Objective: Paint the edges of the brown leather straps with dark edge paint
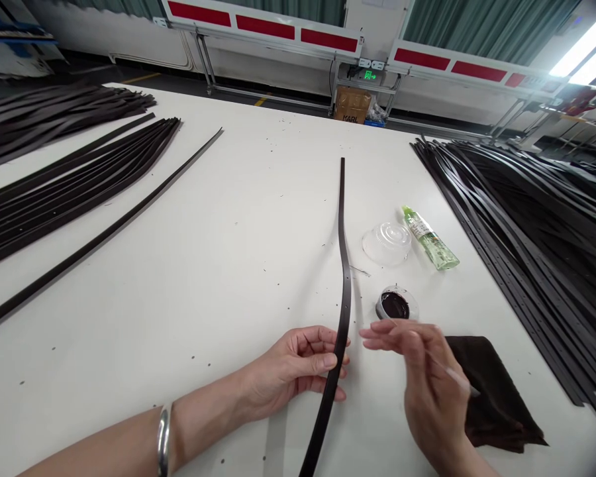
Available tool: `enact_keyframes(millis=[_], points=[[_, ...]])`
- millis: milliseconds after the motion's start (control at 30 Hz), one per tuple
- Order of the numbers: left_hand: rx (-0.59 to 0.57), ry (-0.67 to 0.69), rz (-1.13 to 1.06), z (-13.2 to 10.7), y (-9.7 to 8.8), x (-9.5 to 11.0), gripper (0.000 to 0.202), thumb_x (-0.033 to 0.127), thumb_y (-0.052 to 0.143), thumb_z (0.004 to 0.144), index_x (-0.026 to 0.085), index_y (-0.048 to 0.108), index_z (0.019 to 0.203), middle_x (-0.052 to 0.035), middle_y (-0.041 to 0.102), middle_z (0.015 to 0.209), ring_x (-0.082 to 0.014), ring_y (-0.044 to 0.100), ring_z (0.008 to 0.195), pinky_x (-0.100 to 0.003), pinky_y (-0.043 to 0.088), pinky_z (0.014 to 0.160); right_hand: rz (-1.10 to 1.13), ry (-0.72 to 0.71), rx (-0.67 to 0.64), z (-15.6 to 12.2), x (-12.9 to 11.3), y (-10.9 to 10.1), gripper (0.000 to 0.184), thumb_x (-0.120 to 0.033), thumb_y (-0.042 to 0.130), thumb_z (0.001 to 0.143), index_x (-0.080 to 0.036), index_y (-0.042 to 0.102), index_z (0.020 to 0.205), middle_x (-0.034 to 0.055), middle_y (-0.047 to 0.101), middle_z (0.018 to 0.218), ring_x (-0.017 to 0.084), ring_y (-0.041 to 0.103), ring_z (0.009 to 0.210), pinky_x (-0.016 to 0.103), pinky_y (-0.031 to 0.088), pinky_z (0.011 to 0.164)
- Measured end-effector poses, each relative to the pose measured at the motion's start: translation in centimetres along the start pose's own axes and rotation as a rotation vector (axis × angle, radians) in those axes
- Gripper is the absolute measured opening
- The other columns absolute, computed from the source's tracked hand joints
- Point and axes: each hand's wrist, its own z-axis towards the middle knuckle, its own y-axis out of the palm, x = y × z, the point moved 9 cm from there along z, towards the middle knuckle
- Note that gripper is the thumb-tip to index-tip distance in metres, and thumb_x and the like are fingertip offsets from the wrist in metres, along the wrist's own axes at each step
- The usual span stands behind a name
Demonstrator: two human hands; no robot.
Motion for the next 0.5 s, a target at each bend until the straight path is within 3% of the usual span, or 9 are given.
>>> enact_keyframes(millis=[67, 200, 367, 500], points=[[-0.018, 0.009, -0.002, 0.0, 0.2, 0.1, 0.021, 0.021, 0.075, 0.08, 0.017, 0.068, 0.099, -0.0048, 0.064, 0.091, -0.0141, 0.061, 0.082, -0.034, 0.058, 0.077, 0.025, 0.123, -0.037, 0.0, 1.3, 1.0, 0.006, -0.022, 0.054, 0.097, -0.019, 0.058, 0.095, 0.0061, 0.063, 0.101, 0.018, 0.068, 0.089, 0.034, 0.059, 0.079], [-0.047, 0.019, 0.014, -0.1, 0.7, 0.2, 0.02, 0.019, 0.075, 0.08, 0.016, 0.07, 0.099, -0.0044, 0.064, 0.089, -0.0135, 0.062, 0.08, -0.033, 0.059, 0.076, 0.175, 0.202, -0.076, 0.3, 2.4, 2.4, 0.02, -0.024, 0.07, 0.087, -0.02, 0.05, 0.086, 0.0016, 0.058, 0.087, 0.016, 0.065, 0.082, 0.028, 0.059, 0.073], [-0.065, -0.057, 0.027, -0.3, 0.9, -0.8, 0.019, 0.022, 0.075, 0.08, 0.014, 0.073, 0.097, -0.0088, 0.071, 0.093, -0.0145, 0.066, 0.078, -0.031, 0.057, 0.078, 0.181, 0.25, 0.027, 1.5, 3.1, 0.8, 0.028, -0.028, 0.077, 0.081, -0.019, 0.051, 0.087, 0.0017, 0.058, 0.087, 0.017, 0.066, 0.082, 0.027, 0.059, 0.068], [-0.063, -0.079, 0.034, -0.4, 0.7, -1.1, 0.019, 0.022, 0.078, 0.077, 0.012, 0.074, 0.093, -0.0076, 0.072, 0.088, -0.0144, 0.066, 0.074, -0.032, 0.058, 0.076, 0.095, 0.24, 0.031, 2.6, 2.5, -0.5, 0.023, -0.032, 0.073, 0.085, -0.019, 0.058, 0.097, 0.0051, 0.065, 0.095, 0.02, 0.068, 0.09, 0.034, 0.059, 0.08]])
